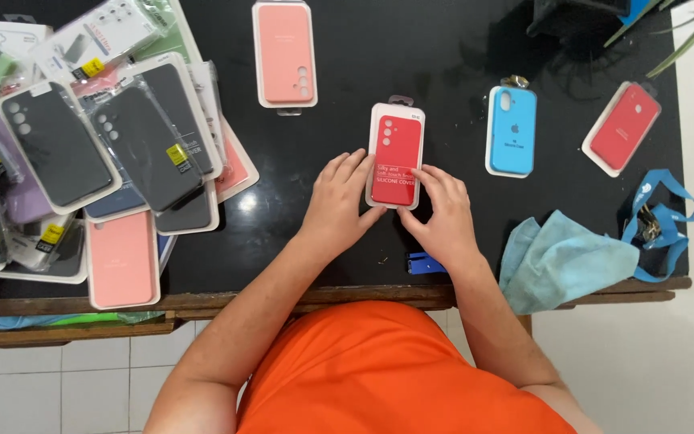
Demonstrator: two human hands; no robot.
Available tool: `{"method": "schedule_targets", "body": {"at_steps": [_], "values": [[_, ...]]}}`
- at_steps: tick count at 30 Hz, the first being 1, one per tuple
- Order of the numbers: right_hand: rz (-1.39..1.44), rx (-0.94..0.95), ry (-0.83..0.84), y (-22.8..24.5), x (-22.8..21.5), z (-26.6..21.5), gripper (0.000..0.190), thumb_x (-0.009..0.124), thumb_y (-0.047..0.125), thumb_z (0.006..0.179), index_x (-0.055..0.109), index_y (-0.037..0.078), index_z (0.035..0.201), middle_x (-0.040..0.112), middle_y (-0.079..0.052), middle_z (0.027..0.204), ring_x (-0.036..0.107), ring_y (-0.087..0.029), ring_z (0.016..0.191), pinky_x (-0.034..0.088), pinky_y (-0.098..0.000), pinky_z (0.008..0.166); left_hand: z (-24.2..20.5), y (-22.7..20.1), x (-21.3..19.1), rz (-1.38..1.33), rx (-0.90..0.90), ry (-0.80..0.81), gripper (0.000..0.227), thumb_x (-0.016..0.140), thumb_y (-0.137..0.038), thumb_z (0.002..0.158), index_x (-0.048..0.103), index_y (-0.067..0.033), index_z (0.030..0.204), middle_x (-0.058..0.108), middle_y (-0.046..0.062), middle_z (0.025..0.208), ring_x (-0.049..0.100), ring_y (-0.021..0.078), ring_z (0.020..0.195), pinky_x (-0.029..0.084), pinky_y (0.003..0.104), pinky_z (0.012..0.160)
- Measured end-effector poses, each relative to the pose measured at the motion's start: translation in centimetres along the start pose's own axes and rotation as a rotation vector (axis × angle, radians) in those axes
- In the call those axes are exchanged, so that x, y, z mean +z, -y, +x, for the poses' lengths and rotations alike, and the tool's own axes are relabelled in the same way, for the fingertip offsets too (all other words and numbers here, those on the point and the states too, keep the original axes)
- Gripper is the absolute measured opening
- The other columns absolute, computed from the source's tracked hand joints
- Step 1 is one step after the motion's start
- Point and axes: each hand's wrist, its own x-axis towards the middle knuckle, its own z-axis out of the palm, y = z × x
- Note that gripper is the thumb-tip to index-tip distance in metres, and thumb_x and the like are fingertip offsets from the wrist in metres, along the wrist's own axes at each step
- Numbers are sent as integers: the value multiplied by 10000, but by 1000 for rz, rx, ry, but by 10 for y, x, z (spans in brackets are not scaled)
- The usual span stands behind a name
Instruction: Sorting through various mobile phone cases and stapling their plastic retail packaging on a workbench.
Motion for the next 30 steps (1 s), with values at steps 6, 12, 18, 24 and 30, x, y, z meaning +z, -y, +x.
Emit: {"method": "schedule_targets", "body": {"at_steps": [6,12,18,24,30], "values": [[97,-167,-152,5,1,-4,570,939,190,961,731,127,1488,672,-135,1497,640,-378,1408,440,-557,1254,-42,28,-52,-35,106,-453,646,877,-241,1010,687,-63,1601,665,220,1602,599,470,1492,406,602,1302],[182,-272,-136,24,10,-6,519,945,201,949,786,176,1442,735,-79,1443,672,-340,1353,463,-519,1232,-81,73,-108,311,-97,-693,898,1073,-331,834,706,-3,1586,594,299,1665,516,558,1531,303,697,1298],[231,-345,-76,38,15,-7,465,933,196,948,811,179,1397,771,-81,1399,721,-326,1324,483,-506,1205,-92,123,-120,351,-380,-654,1053,1072,-461,875,590,-58,1719,372,282,1811,323,578,1651,281,768,1317],[257,-316,-60,36,14,-15,460,929,168,940,817,157,1386,785,-102,1382,729,-329,1327,488,-511,1203,-113,138,-122,283,-389,-633,843,988,-316,990,630,-33,1698,475,280,1749,413,553,1597,365,727,1278],[274,-264,-54,39,6,-17,457,926,156,946,824,166,1391,774,-124,1387,717,-365,1319,485,-542,1204,-116,162,-119,365,-424,-691,937,911,-38,904,541,-18,1765,405,277,1804,331,566,1655,215,764,1323]]}}
